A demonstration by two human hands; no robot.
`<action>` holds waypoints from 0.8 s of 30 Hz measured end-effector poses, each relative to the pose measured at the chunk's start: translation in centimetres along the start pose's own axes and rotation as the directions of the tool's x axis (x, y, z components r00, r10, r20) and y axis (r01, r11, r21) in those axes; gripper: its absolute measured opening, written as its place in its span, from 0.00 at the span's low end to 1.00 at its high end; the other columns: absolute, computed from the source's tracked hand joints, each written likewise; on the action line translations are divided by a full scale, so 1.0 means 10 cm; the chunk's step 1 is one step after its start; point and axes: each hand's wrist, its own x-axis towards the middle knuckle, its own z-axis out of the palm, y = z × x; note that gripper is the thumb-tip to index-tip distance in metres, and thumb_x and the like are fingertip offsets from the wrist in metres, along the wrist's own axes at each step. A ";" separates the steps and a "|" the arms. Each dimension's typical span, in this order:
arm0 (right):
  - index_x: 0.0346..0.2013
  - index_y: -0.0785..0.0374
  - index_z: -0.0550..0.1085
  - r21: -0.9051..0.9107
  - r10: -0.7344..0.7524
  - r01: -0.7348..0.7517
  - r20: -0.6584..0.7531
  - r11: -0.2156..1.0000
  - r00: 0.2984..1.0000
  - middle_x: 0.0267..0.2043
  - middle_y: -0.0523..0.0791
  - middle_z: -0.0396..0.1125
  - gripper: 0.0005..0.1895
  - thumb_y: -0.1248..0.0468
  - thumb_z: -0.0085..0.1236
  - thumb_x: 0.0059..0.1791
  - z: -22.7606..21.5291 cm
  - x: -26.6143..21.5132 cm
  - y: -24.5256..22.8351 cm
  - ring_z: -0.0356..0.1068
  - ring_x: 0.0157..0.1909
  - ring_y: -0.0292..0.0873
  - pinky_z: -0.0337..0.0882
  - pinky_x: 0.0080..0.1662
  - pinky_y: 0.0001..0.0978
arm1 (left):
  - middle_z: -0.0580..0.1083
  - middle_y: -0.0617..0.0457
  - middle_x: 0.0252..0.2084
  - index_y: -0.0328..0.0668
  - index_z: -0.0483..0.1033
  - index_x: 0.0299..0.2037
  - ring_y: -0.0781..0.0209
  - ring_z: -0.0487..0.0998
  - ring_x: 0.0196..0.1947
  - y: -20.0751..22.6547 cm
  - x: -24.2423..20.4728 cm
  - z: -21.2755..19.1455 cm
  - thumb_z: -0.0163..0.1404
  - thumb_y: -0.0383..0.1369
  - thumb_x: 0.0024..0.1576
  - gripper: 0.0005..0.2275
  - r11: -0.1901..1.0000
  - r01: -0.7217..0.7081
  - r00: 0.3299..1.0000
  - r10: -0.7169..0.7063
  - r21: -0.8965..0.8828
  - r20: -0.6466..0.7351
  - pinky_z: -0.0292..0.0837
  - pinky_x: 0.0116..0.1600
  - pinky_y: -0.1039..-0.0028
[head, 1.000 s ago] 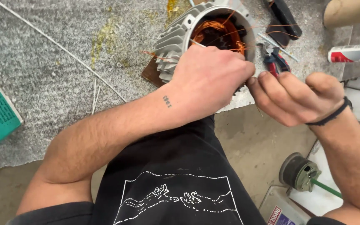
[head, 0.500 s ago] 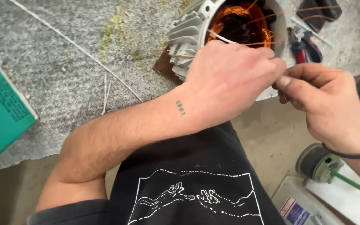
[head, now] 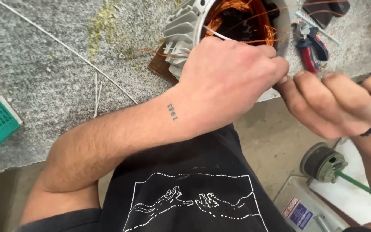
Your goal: The person works on a motor stator, using pliers to cut and manipulate copper wires and white zip ties. They insert and adjust the zip ties around the copper windings, then trim the excess wire and tie material.
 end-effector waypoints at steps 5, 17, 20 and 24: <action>0.34 0.59 0.83 0.301 0.289 -0.324 0.154 0.897 0.945 0.36 0.39 0.73 0.06 0.60 0.68 0.47 0.05 0.00 -0.18 0.70 0.37 0.43 0.64 0.41 0.38 | 0.76 0.57 0.32 0.48 0.76 0.35 0.54 0.82 0.31 0.00 0.00 -0.01 0.53 0.30 0.53 0.02 1.000 -0.011 1.000 0.011 0.002 0.019 0.71 0.28 0.59; 0.43 0.61 0.81 0.457 0.564 -0.766 0.519 0.452 0.642 0.41 0.41 0.73 0.05 0.63 0.66 0.57 -0.09 -0.69 -0.36 0.68 0.40 0.44 0.64 0.44 0.34 | 0.75 0.57 0.32 0.47 0.74 0.34 0.54 0.81 0.31 0.00 0.00 -0.05 0.52 0.28 0.53 0.02 0.999 -0.020 0.997 0.017 0.041 0.072 0.70 0.27 0.62; 0.36 0.61 0.84 0.371 0.230 -0.234 0.056 0.899 0.972 0.38 0.44 0.70 0.06 0.67 0.73 0.45 0.06 -0.75 -0.24 0.66 0.35 0.45 0.62 0.40 0.40 | 0.74 0.57 0.31 0.47 0.74 0.33 0.54 0.81 0.31 0.00 0.01 -0.07 0.52 0.28 0.53 0.02 0.999 -0.018 0.998 0.015 0.045 0.064 0.70 0.26 0.62; 0.41 0.45 0.82 -0.005 0.066 -0.067 -0.114 0.998 0.991 0.42 0.34 0.72 0.09 0.57 0.71 0.47 0.14 -0.30 -0.06 0.66 0.44 0.39 0.63 0.47 0.36 | 0.75 0.57 0.31 0.47 0.75 0.33 0.54 0.81 0.31 0.00 0.00 -0.07 0.52 0.28 0.53 0.02 0.999 -0.024 0.998 0.022 0.044 0.053 0.70 0.27 0.61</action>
